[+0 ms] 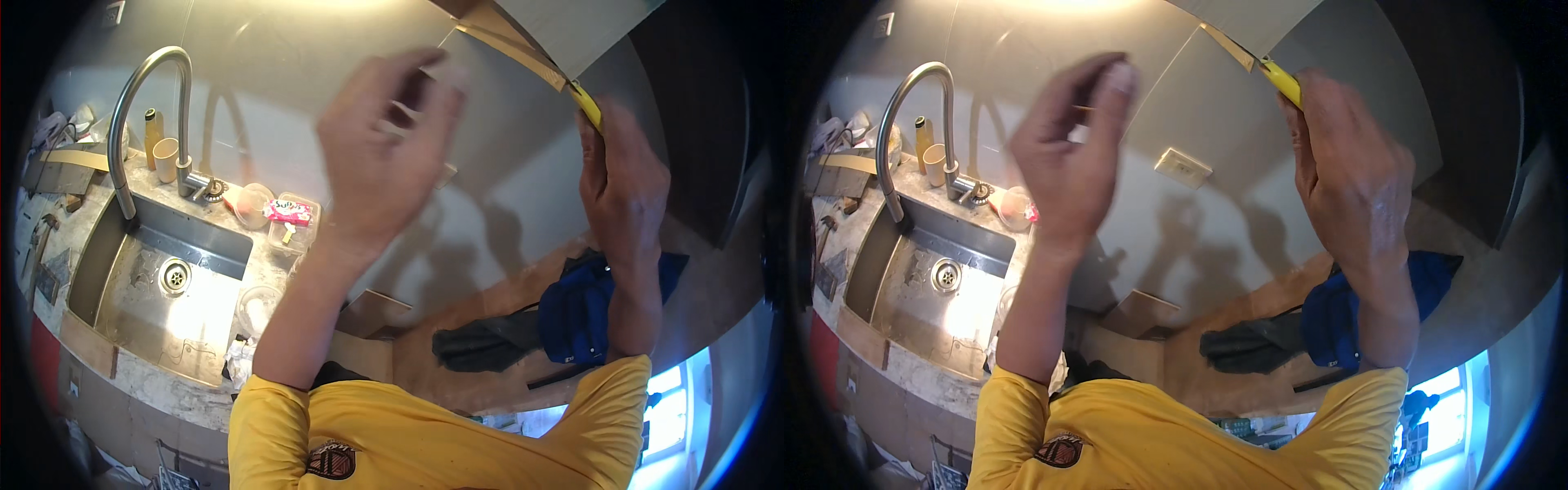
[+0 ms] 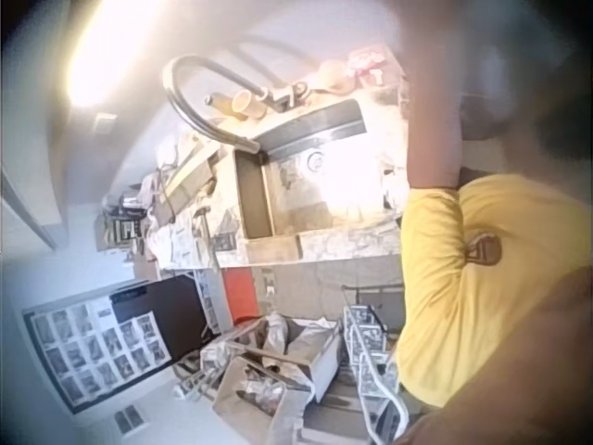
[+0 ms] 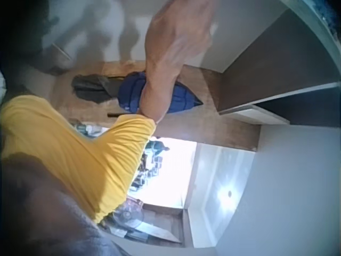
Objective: The person applies glue to the edge of a cabinet door, then uses a utility knife to trim a strip of material from the door's edge. They then use a sanding block to smooth the edge of the cabinet door.
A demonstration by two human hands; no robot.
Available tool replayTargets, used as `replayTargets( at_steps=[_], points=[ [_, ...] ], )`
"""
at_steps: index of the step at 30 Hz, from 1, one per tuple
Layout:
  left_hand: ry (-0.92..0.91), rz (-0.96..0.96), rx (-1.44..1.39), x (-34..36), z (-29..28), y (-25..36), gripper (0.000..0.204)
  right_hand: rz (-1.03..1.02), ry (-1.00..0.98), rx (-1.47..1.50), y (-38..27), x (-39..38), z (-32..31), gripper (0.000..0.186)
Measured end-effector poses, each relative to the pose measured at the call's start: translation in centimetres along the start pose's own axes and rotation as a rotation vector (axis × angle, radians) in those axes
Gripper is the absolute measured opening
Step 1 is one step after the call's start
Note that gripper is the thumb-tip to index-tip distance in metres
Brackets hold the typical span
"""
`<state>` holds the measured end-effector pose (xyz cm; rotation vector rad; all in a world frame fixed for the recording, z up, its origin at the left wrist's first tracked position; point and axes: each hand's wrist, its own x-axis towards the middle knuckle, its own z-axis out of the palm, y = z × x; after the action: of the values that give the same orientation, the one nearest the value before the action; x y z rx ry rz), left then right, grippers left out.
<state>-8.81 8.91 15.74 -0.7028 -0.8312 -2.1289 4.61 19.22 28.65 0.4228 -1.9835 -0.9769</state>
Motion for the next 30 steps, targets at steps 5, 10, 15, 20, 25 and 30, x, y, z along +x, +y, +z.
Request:
replayTargets(
  at_steps=[5, 10, 15, 20, 25, 30],
  points=[
    [-0.140, 0.266, 0.121, -1.0, 3.2, 0.7, 0.020, 0.110, -0.026, 0.100, -0.7, 0.1, -0.4, 0.014],
    [-0.053, 0.449, 0.178, -0.1, 5.5, 0.4, 0.017, 0.087, -0.023, 0.110, -0.7, 0.2, -0.8, 0.014],
    [-0.044, 0.565, 0.290, -0.1, 5.5, 0.5, 0.015, 0.099, -0.042, 0.122, -0.4, 0.1, -0.8, 0.014],
    [-0.052, 0.584, 0.317, -0.1, 5.5, 0.7, 0.011, 0.077, -0.022, 0.101, -0.4, 0.0, -0.7, 0.017],
    [-0.012, 0.396, 0.085, -0.4, 5.9, 1.3, 0.006, 0.074, -0.007, 0.088, -0.4, -0.1, -0.8, 0.020],
    [-0.009, 0.313, -0.030, -0.2, 5.8, 1.0, 0.004, 0.121, -0.161, -0.083, -2.1, 0.9, -3.0, 0.023]
  ],
)
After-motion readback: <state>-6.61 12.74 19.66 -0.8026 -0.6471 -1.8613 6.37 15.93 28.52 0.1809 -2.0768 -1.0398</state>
